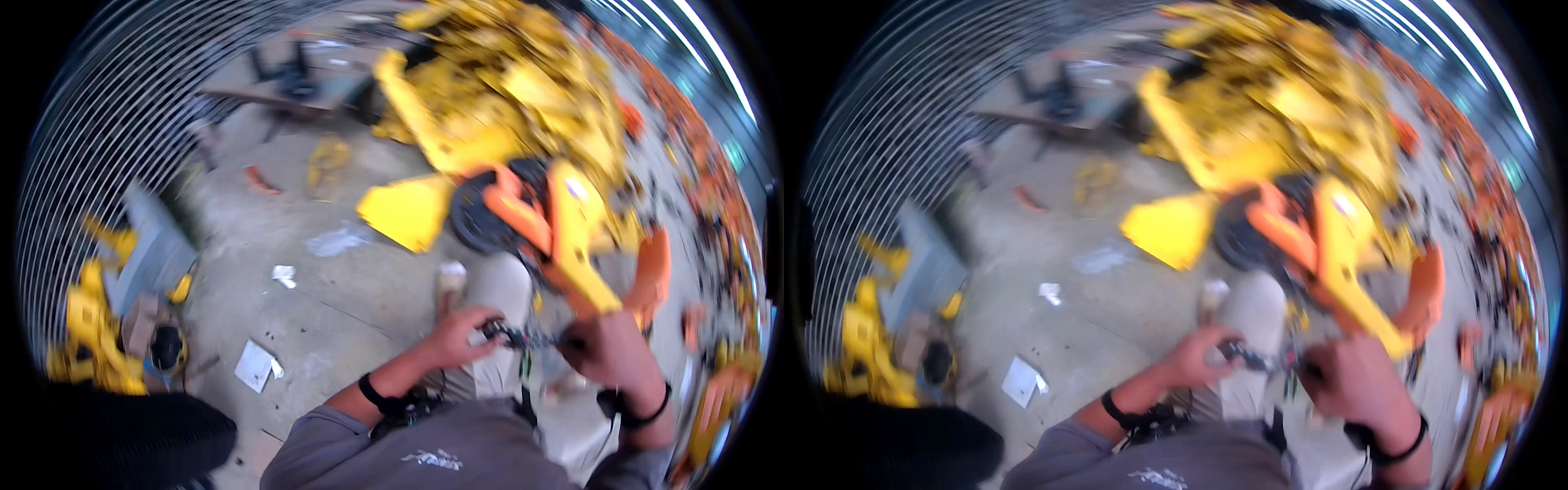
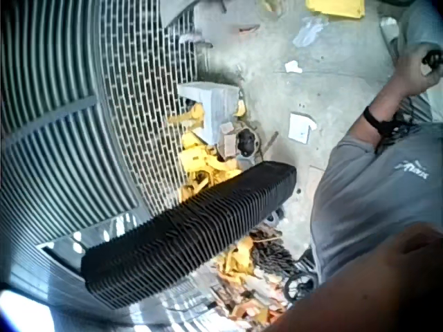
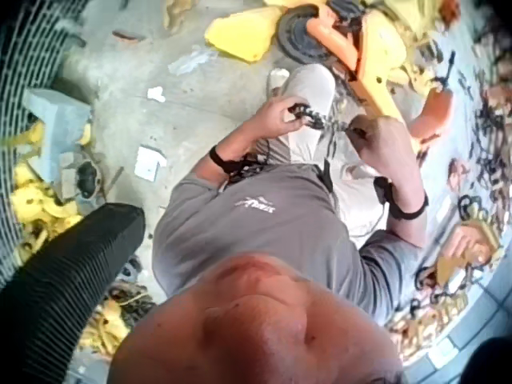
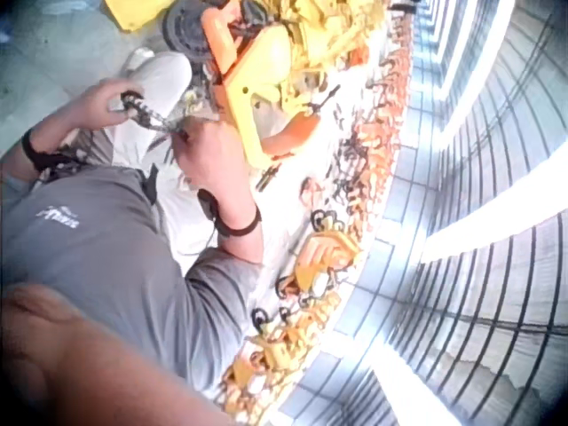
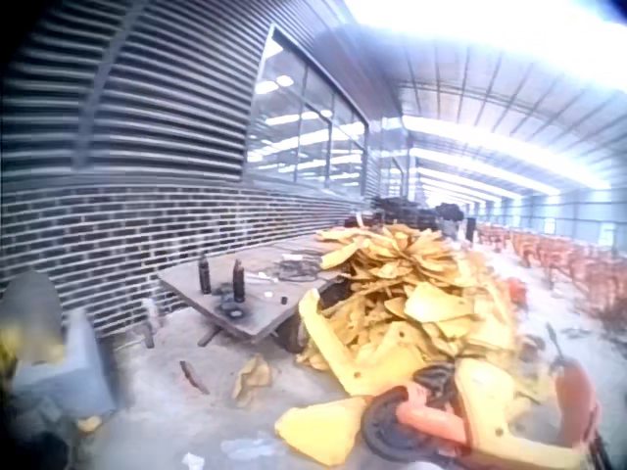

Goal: The person holds a small drive gear and chain assembly, using a long screwdriver to leverage and move parts, then handles individual metal chain links and uses pliers to press a pin into a link.

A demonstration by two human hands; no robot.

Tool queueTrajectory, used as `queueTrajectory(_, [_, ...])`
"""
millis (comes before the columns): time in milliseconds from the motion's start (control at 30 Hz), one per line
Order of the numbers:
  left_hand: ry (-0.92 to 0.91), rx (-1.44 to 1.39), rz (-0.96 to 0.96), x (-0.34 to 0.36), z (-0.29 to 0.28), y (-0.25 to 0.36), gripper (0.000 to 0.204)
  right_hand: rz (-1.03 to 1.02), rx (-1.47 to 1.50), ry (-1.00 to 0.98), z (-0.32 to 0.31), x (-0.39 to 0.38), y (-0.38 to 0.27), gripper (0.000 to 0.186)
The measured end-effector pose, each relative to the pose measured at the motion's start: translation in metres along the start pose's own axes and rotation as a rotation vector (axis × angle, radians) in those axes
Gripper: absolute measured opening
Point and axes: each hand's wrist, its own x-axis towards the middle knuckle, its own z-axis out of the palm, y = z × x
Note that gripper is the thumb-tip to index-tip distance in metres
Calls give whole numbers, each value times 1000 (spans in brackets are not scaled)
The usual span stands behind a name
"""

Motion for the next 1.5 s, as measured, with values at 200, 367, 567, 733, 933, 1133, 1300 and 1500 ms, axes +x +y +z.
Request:
queueTrajectory(200, [-414, -155, 17, 19, 46, 14, 32, 224, 69, 2, 25, -70, 9, 16])
queueTrajectory(367, [-791, -67, -8, 38, 74, 27, 33, 410, 263, 4, 53, -127, 28, 11])
queueTrajectory(567, [-904, 48, -121, 57, 109, 14, 37, 503, 449, 47, 101, -154, 73, 12])
queueTrajectory(733, [-1026, 157, -152, 70, 139, 0, 38, 553, 539, 62, 130, -165, 99, 11])
queueTrajectory(933, [-1097, 264, -163, 88, 177, -10, 38, 609, 620, 76, 153, -181, 133, 11])
queueTrajectory(1133, [-1085, 315, -167, 98, 191, -15, 38, 603, 610, 59, 155, -178, 152, 11])
queueTrajectory(1300, [-1037, 324, -138, 102, 190, -14, 38, 574, 587, 73, 150, -174, 158, 10])
queueTrajectory(1500, [-1057, 324, -165, 102, 189, 2, 39, 580, 617, 158, 148, -179, 149, 10])
